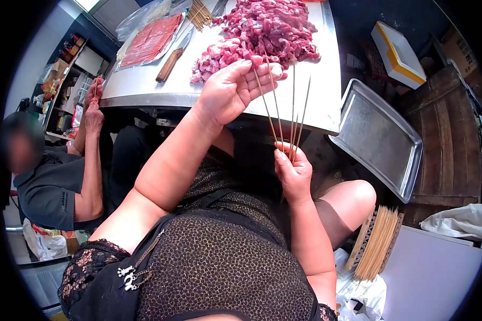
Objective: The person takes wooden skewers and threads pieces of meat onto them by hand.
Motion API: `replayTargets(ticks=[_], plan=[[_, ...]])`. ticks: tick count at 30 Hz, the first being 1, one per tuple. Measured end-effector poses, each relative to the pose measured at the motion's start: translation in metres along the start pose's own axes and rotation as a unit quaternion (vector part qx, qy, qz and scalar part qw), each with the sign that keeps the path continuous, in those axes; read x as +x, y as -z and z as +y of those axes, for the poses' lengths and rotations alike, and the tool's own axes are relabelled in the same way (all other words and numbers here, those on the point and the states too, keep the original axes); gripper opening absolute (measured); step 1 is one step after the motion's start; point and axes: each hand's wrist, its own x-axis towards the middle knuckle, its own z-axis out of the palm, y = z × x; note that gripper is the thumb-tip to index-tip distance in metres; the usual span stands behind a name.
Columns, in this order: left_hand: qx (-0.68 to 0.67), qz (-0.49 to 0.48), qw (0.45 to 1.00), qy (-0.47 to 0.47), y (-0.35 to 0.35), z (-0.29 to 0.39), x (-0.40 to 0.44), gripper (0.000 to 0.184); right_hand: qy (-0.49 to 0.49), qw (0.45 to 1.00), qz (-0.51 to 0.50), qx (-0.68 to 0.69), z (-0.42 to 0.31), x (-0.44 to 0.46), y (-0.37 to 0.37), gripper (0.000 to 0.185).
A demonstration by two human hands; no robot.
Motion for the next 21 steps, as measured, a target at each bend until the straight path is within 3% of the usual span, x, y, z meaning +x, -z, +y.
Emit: replayTargets(ticks=[3, 5, 8, 11, 14, 21], plan=[[0.044, -0.006, 0.999, 0.0, -0.003, 0.002, -0.004, 0.026, 0.018, 1.0, 0.009, -0.013, -0.003, 0.0, 0.003, 0.02], [0.151, 0.043, 0.987, -0.037, -0.004, 0.0, -0.008, 0.025, 0.033, 0.999, 0.012, -0.013, 0.0, 0.002, 0.006, 0.021], [0.117, 0.026, 0.992, -0.05, 0.002, 0.003, -0.007, 0.023, 0.057, 0.996, 0.044, -0.055, 0.008, 0.001, 0.006, 0.023], [0.141, 0.068, 0.986, -0.057, 0.006, 0.002, -0.004, 0.022, 0.052, 0.991, 0.062, -0.104, 0.009, -0.002, 0.003, 0.022], [0.14, 0.075, 0.986, -0.054, 0.004, 0.005, -0.002, 0.022, 0.004, 0.996, 0.049, -0.08, 0.001, -0.004, 0.005, 0.023], [0.084, 0.075, 0.992, -0.055, 0.006, 0.001, 0.001, 0.021, 0.026, 0.998, 0.006, -0.053, 0.002, -0.003, 0.007, 0.021]])
